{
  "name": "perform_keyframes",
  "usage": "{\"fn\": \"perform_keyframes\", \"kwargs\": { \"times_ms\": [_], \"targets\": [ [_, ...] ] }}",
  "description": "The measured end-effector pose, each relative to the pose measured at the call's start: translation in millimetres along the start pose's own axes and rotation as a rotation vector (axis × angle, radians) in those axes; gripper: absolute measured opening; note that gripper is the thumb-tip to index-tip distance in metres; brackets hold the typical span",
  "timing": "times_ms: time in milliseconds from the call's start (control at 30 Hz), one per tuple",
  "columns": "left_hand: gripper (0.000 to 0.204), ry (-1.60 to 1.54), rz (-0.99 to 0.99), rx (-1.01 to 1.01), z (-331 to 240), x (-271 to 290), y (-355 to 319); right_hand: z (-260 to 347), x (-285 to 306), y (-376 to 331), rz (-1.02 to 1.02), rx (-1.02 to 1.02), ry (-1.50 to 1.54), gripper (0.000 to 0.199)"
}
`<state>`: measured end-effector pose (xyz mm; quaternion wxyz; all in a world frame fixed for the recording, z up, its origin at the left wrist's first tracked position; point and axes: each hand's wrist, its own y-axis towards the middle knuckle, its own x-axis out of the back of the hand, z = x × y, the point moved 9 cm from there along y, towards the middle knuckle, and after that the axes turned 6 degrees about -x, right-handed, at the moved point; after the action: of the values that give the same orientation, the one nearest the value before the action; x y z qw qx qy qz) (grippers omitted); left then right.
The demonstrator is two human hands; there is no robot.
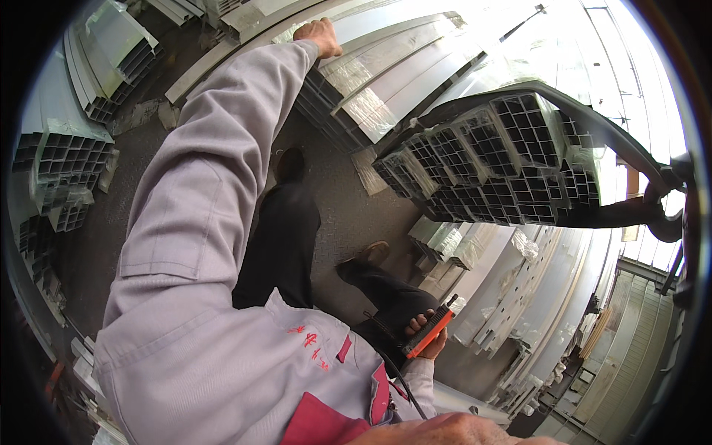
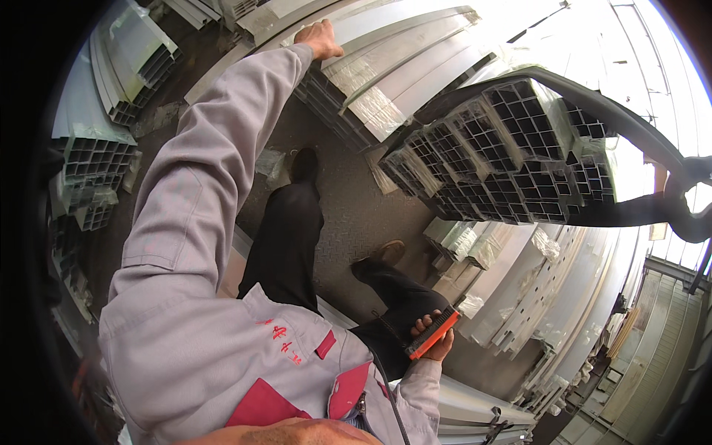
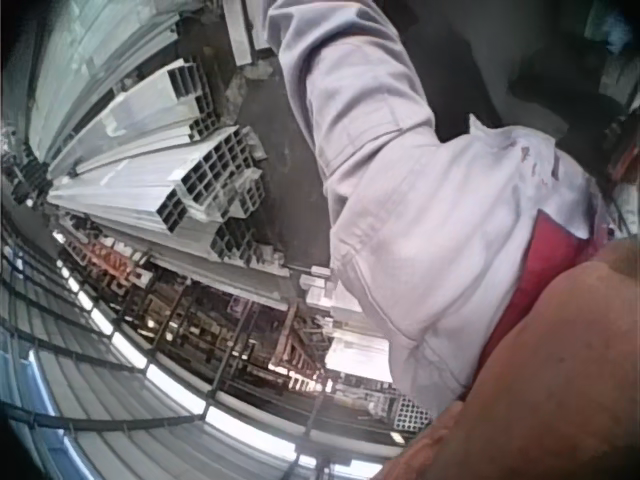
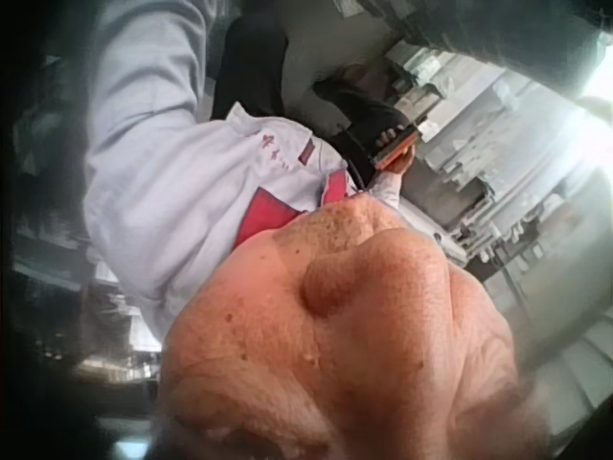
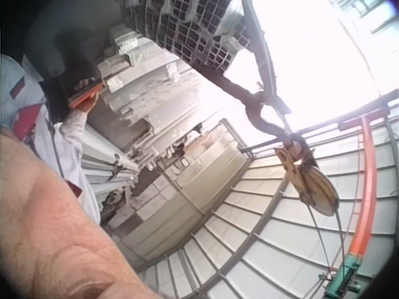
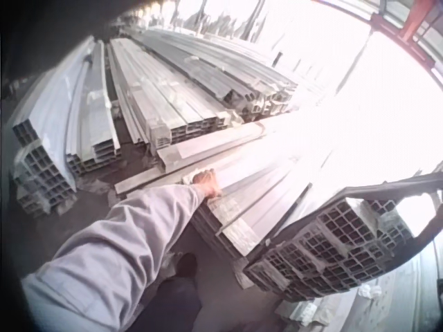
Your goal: The person uses a handheld remote control to operate an overhead crane, attaching straps to a bundle of aluminum profiles, lifting the load, and moving it to a new location. The person then detaches the straps and places the bundle on the floor.
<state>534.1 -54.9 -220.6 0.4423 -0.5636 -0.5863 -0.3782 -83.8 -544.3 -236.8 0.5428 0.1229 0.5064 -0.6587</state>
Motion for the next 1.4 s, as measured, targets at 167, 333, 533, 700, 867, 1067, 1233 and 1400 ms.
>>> {"fn": "perform_keyframes", "kwargs": {
  "times_ms": [167, 333, 533, 700, 867, 1067, 1233, 1400],
  "targets": [
    [0.087, -0.381, 0.162, -0.077, 15, 2, -45, -2, -3, -4, 0.016, 0.036, 0.027, 0.059],
    [0.077, -0.184, -0.018, -0.144, 70, 27, -141, -4, 0, -12, 0.072, 0.053, 0.027, 0.057],
    [0.079, 0.128, 0.074, -0.078, 161, 47, -205, -2, 16, -25, 0.032, 0.074, 0.014, 0.056],
    [0.083, 0.234, 0.168, 0.003, 165, 28, -190, 11, 8, -19, -0.246, 0.157, -0.046, 0.048],
    [0.100, 0.181, 0.008, -0.071, 101, 14, -136, 29, -20, 0, -0.413, 0.320, 0.012, 0.036],
    [0.089, 0.164, 0.051, -0.015, 72, -8, -78, 50, -29, 10, -0.477, 0.367, -0.054, 0.038],
    [0.100, -0.360, 0.317, -0.020, 109, -35, -106, 50, -42, 3, -0.465, 0.364, -0.052, 0.042],
    [0.115, -0.702, 0.414, 0.171, 143, -26, -231, 46, -42, 3, -0.391, 0.330, -0.059, 0.042]
  ]
}}
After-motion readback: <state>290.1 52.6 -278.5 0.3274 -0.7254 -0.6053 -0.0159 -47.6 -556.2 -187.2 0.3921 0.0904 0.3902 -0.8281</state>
